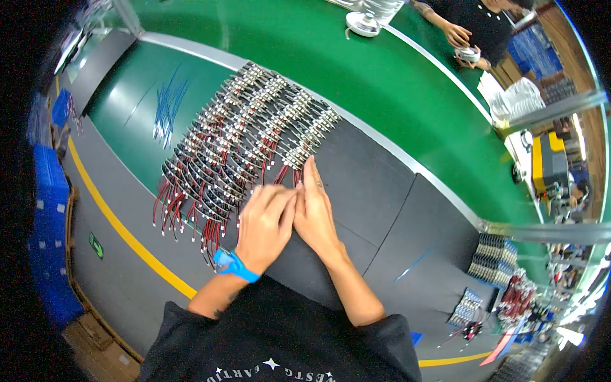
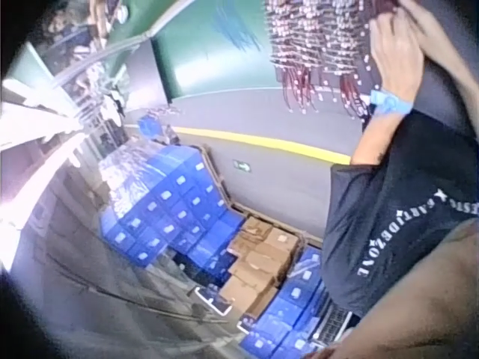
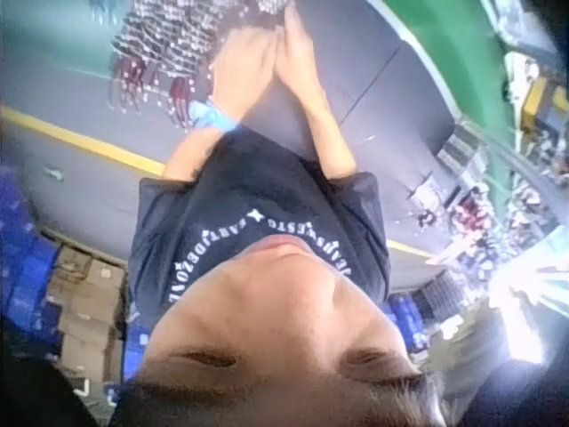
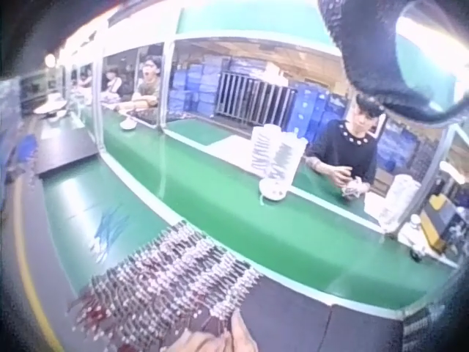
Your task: The person assembles and organizes small electronic circuit boards with attached red and black wiring by hand on a factory production line.
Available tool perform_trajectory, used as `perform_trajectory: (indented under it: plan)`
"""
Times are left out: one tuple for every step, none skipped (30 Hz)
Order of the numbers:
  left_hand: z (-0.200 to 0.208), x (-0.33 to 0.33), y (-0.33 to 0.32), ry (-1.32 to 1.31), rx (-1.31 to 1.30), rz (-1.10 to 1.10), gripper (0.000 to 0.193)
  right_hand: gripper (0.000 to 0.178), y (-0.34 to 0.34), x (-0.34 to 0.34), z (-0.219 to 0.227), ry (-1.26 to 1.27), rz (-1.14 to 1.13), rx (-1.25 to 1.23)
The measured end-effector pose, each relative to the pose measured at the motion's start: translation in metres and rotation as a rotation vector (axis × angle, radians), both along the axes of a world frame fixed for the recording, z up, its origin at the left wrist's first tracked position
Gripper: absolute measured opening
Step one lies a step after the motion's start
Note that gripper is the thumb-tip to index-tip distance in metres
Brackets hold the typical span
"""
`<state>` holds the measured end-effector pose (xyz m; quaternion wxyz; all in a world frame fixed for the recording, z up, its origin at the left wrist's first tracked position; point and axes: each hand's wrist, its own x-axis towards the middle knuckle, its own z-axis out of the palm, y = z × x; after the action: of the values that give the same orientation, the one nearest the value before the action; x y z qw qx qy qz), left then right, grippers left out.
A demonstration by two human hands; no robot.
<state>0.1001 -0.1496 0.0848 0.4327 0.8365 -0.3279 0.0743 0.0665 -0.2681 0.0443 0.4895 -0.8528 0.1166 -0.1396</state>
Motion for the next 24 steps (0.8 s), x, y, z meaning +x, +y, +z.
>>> perform_trajectory:
  plan:
    - [0.000, -0.008, 0.001, 0.010, -0.026, -0.006, 0.013, 0.055, -0.002, -0.001, -0.005, -0.012, -0.006, -0.021]
    - [-0.001, -0.014, 0.002, 0.022, -0.055, -0.017, 0.015, 0.055, -0.005, -0.004, -0.007, -0.021, -0.017, -0.046]
    - [-0.001, -0.020, 0.001, 0.023, -0.057, -0.067, 0.015, 0.055, -0.007, -0.008, -0.007, -0.021, -0.066, -0.049]
    - [-0.002, -0.023, -0.002, 0.032, -0.088, -0.051, 0.016, 0.053, -0.011, -0.011, -0.008, -0.034, -0.079, -0.067]
    - [-0.004, -0.027, -0.004, 0.046, -0.123, -0.045, 0.017, 0.051, -0.014, -0.014, -0.010, -0.044, -0.101, -0.089]
    - [-0.002, -0.031, -0.003, 0.092, -0.123, -0.071, 0.018, 0.050, -0.013, -0.016, -0.001, -0.031, -0.143, 0.045]
    - [-0.003, -0.036, 0.002, 0.153, -0.138, -0.096, 0.016, 0.050, -0.011, -0.016, 0.001, -0.093, -0.148, -0.109]
    - [-0.004, -0.045, 0.008, 0.277, -0.166, -0.102, 0.016, 0.049, -0.011, -0.020, 0.012, -0.174, -0.173, -0.112]
    - [-0.007, -0.050, 0.013, 0.256, -0.156, -0.183, 0.017, 0.047, -0.019, -0.033, 0.027, -0.228, -0.240, -0.105]
    - [-0.010, -0.058, 0.014, 0.195, -0.200, -0.244, 0.017, 0.045, -0.029, -0.047, 0.037, -0.288, -0.290, -0.096]
    - [-0.017, -0.064, 0.016, 0.229, -0.205, -0.301, 0.017, 0.039, -0.045, -0.066, 0.044, -0.313, -0.463, -0.154]
    - [-0.027, -0.069, 0.020, 0.257, -0.198, -0.330, 0.016, 0.034, -0.059, -0.087, 0.050, -0.342, -0.610, -0.196]
    - [-0.034, -0.072, 0.018, 0.300, -0.218, -0.397, 0.016, 0.029, -0.075, -0.114, 0.062, -0.339, -0.804, -0.274]
    - [-0.036, -0.076, 0.015, 0.344, -0.235, -0.463, 0.015, 0.028, -0.097, -0.149, 0.063, -0.353, -0.977, -0.500]
    - [-0.041, -0.079, 0.014, 0.350, -0.211, -0.496, 0.015, 0.027, -0.111, -0.182, 0.070, -0.342, -1.181, -0.572]
    - [-0.043, -0.080, 0.015, 0.359, -0.216, -0.527, 0.015, 0.026, -0.130, -0.230, 0.060, -0.332, -1.423, -0.557]
    - [-0.050, -0.080, 0.015, 0.333, -0.201, -0.588, 0.014, 0.022, -0.143, -0.272, 0.048, -0.374, -1.634, -0.545]
    - [-0.053, -0.079, 0.017, 0.307, -0.187, -0.636, 0.014, 0.021, -0.149, -0.298, 0.045, -0.343, -1.748, -0.717]
    - [-0.052, -0.079, 0.019, 0.308, -0.172, -0.632, 0.014, 0.023, -0.154, -0.328, 0.039, -0.214, -1.784, -0.745]
    - [-0.051, -0.078, 0.018, 0.307, -0.175, -0.635, 0.014, 0.035, -0.161, -0.365, 0.023, -0.050, -1.718, -0.742]
    - [-0.049, -0.076, 0.019, 0.303, -0.149, -0.663, 0.014, 0.041, -0.160, -0.373, 0.025, 0.035, -1.735, -0.449]
    - [-0.049, -0.074, 0.020, 0.300, -0.124, -0.688, 0.015, 0.048, -0.160, -0.377, 0.026, 0.117, -1.725, -0.156]
    - [-0.048, -0.074, 0.021, 0.299, -0.122, -0.685, 0.015, 0.050, -0.165, -0.382, 0.016, 0.113, -1.680, -0.230]
    - [-0.047, -0.074, 0.021, 0.319, -0.143, -0.704, 0.015, 0.053, -0.170, -0.380, 0.008, 0.106, -1.632, -0.302]
